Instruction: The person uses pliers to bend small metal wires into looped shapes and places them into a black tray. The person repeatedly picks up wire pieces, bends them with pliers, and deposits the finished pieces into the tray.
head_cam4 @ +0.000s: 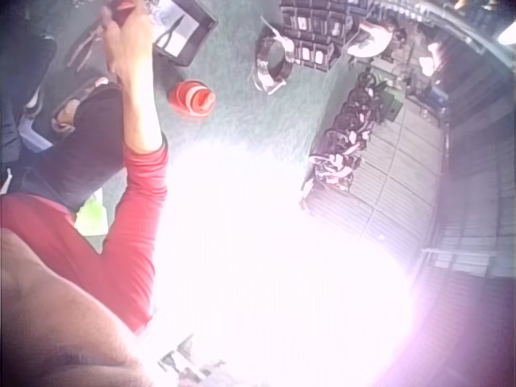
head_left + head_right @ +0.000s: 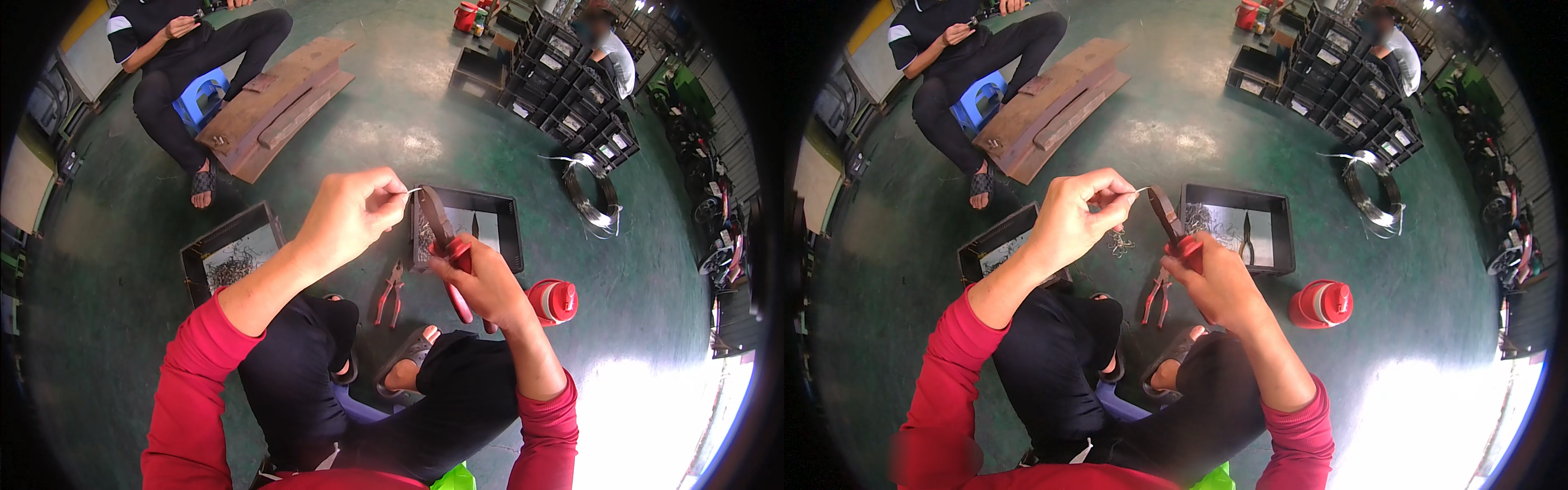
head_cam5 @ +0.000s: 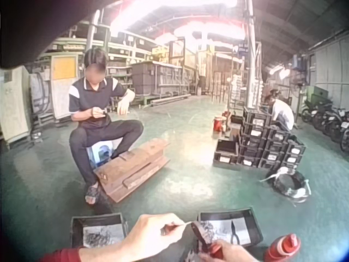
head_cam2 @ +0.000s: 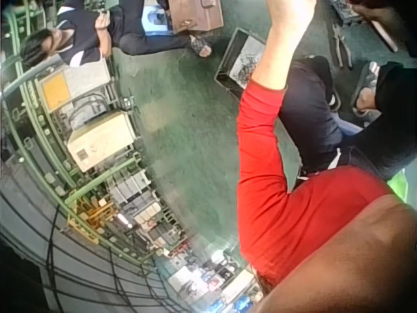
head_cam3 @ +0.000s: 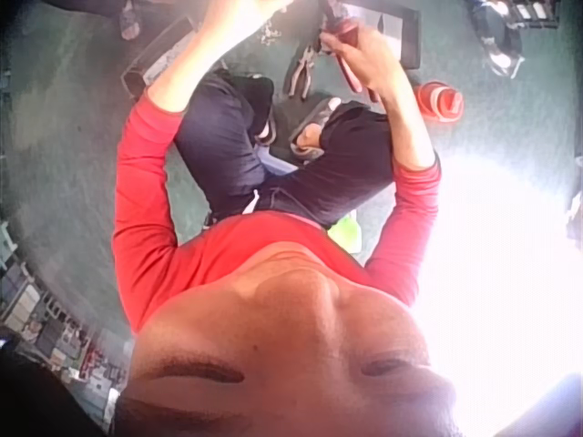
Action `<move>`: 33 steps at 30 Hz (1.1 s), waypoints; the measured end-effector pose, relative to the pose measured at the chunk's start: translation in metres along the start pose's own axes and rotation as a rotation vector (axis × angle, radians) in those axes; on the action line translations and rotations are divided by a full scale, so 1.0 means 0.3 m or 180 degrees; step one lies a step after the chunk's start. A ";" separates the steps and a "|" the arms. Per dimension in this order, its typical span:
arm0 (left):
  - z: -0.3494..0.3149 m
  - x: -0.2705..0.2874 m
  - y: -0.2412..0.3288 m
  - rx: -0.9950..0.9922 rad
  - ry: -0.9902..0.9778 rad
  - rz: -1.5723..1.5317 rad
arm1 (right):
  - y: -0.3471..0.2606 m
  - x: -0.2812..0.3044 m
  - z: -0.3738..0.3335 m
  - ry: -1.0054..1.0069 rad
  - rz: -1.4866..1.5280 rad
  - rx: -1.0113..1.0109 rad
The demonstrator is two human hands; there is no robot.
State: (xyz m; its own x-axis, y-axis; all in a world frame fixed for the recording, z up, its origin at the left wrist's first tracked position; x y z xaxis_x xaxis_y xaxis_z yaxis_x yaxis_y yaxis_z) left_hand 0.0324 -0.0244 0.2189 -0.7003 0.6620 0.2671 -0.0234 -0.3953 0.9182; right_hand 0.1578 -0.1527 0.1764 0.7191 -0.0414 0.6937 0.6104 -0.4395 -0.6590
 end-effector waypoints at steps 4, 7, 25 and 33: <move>0.004 0.001 -0.008 0.0063 -0.0067 -0.0087 | -0.009 -0.004 -0.002 -0.0201 0.0118 -0.0064; 0.007 -0.003 -0.030 0.0217 -0.0210 -0.0410 | 0.003 -0.010 -0.010 -0.0538 0.0296 -0.0235; 0.010 -0.030 -0.047 0.0214 -0.0675 -0.0094 | 0.025 -0.001 0.016 0.0133 0.0362 -0.0060; 0.009 -0.024 -0.062 0.0117 -0.0641 0.0107 | 0.035 -0.050 0.008 -0.0340 0.0789 -0.0071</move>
State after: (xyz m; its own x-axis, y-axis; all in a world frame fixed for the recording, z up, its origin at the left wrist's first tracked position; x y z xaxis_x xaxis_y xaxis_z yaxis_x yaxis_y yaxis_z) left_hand 0.0397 -0.0202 0.2008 -0.5435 0.7641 0.3475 0.0263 -0.3983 0.9169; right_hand 0.1542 -0.1544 0.1584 0.8773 -0.0559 0.4767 0.4048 -0.4475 -0.7974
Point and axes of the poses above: each hand's wrist, its own z-axis towards the middle knuckle, its own x-axis out of the back of the hand, y = z × x, the point moved 8 cm from there along z, towards the middle knuckle, and after that the axes turned 7 degrees about -z, right-handed, at the moved point
